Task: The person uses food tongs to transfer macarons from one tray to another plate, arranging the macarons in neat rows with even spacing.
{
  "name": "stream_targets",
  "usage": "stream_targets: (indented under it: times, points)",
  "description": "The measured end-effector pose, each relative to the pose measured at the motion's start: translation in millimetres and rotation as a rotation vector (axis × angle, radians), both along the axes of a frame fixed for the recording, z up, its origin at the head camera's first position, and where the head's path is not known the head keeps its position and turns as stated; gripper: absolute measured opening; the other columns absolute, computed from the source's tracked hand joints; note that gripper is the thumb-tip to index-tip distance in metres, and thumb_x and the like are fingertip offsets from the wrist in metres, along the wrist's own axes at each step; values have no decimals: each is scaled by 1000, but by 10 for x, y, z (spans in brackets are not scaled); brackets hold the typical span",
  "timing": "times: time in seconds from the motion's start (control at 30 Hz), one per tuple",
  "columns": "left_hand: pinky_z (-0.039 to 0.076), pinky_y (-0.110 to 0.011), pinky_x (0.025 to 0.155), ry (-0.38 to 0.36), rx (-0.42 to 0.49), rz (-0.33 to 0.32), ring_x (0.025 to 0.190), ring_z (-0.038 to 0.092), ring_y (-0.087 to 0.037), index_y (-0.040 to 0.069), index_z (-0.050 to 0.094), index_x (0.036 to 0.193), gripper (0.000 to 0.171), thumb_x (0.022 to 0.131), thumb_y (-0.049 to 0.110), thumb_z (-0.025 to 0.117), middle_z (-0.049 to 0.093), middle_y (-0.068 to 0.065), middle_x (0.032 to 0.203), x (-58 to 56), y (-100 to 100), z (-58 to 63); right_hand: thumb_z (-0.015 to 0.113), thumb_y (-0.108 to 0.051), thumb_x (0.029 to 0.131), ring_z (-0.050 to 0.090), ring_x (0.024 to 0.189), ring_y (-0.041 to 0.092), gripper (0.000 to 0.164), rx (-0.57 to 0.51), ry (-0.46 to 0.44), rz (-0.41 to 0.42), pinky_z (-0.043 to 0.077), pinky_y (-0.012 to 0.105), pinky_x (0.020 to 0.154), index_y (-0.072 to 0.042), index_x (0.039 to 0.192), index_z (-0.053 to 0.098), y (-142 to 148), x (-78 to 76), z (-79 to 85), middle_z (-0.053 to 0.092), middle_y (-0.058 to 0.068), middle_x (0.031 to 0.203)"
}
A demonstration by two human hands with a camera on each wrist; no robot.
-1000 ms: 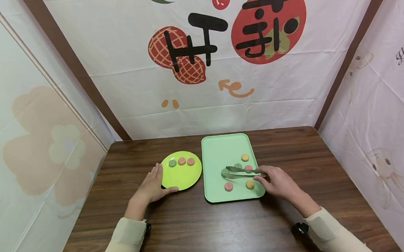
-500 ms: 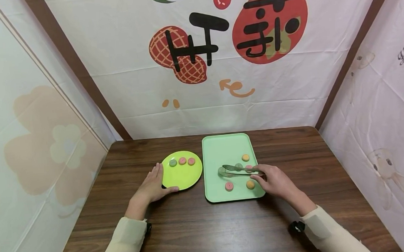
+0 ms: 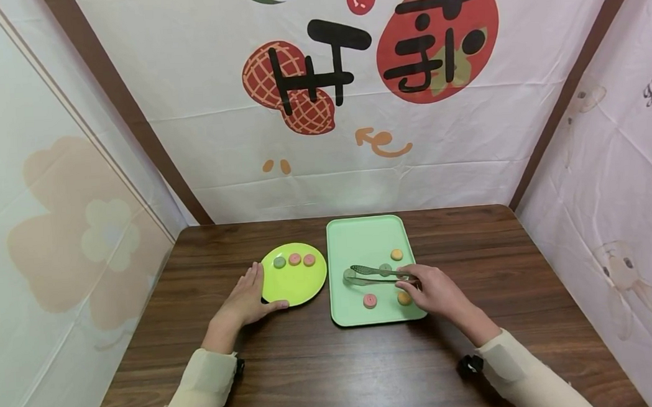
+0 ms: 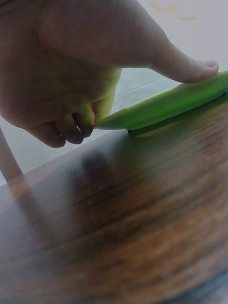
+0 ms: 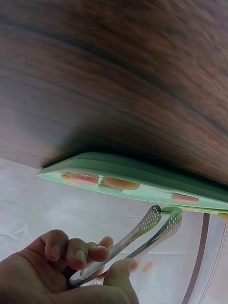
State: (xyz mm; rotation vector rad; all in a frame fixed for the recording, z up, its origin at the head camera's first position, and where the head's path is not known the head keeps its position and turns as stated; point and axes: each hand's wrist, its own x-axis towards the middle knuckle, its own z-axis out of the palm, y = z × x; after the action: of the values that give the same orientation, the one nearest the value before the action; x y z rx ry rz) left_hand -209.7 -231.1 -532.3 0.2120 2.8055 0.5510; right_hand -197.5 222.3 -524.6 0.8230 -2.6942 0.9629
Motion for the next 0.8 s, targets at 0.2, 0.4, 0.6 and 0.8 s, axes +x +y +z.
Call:
stream_targets:
  times: [0.2, 0.4, 0.6, 0.8]
  points:
    - [12, -57, 134, 10, -13, -11, 164, 7, -47, -13, 3, 166, 130, 94, 69, 72, 2, -33, 175, -11, -4, 2, 79, -20, 101, 59, 71, 0, 26, -8, 14, 21, 54, 28, 63, 0, 118, 76, -61, -19, 14, 74, -5, 90]
    - [12, -57, 134, 0, 1, 2, 164, 6, -46, -12, 2, 167, 129, 94, 67, 73, 1, -32, 176, -8, -2, 7, 79, -21, 101, 49, 64, -1, 20, -10, 29, 27, 47, 25, 58, -5, 112, 77, -128, -56, 0, 66, -11, 82]
    - [13, -57, 134, 5, -9, 0, 164, 6, -46, -12, 2, 167, 130, 94, 68, 73, 2, -32, 176, -6, 2, -3, 78, -22, 102, 52, 66, 0, 26, -16, 28, 21, 49, 26, 59, -2, 117, 77, -185, -70, -4, 72, -6, 88]
    - [13, -57, 134, 7, -10, -3, 164, 7, -46, -13, 2, 166, 131, 93, 70, 72, 2, -32, 176, -11, -1, -10, 76, -25, 103, 63, 73, 1, 35, -12, 11, 11, 55, 29, 64, 1, 127, 75, -239, -71, -2, 78, 3, 100]
